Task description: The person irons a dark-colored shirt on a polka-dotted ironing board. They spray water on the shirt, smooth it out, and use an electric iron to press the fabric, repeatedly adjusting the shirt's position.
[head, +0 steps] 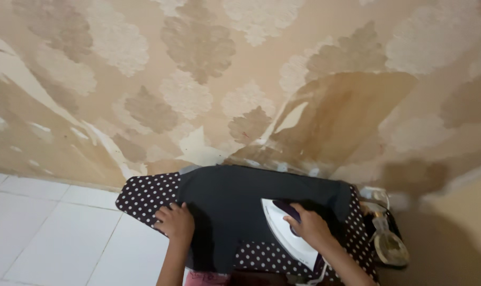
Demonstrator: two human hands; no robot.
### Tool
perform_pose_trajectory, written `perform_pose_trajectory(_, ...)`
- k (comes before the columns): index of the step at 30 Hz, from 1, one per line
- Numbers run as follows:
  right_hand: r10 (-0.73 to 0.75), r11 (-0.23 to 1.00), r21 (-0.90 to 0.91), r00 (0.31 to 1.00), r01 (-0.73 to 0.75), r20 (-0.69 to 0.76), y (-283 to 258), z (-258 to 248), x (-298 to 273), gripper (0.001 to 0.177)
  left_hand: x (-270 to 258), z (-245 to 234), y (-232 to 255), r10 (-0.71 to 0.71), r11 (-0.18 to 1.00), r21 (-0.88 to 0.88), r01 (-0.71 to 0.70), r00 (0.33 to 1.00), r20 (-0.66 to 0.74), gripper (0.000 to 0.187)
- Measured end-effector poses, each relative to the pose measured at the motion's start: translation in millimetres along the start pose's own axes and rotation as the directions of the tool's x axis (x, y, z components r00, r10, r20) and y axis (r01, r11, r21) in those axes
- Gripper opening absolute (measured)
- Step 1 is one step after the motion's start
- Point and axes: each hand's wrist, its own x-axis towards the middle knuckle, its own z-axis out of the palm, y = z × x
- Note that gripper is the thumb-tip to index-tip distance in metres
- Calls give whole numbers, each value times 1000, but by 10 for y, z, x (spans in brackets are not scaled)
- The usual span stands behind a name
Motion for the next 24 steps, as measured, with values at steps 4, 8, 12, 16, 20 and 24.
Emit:
perform_pose_trajectory(4,28,994,109,991,-14,-130,313,-178,-30,56,211,188,265,85,899,-407,-161,976,-198,76)
perform_pose_trajectory(8,243,952,232,954,-201,-172,687,-491,-118,59,589,298,429,43,381,-800,465,855,517,62)
perform_pose_trajectory(12,212,948,305,901,-94,-379,1057,-805,-143,55,948,203,482,483,-97,-527,844,503,717,53)
perform_pose_trajectory(16,357,877,433,885,-207,-300,1343,-860,-126,56,1242,0,527,433,-141,-532,835,535,725,59)
perform_pose_trajectory(20,384,871,443,858,-214,-341,1602,-646,-74,49,1347,-120,312,437,-615,-539,576,818,375,46)
perform_pose_trajectory(24,52,990,134,767,44,-639,1773,-461,44,41,1340,-213,-31,398,-831,-303,466,880,260,53)
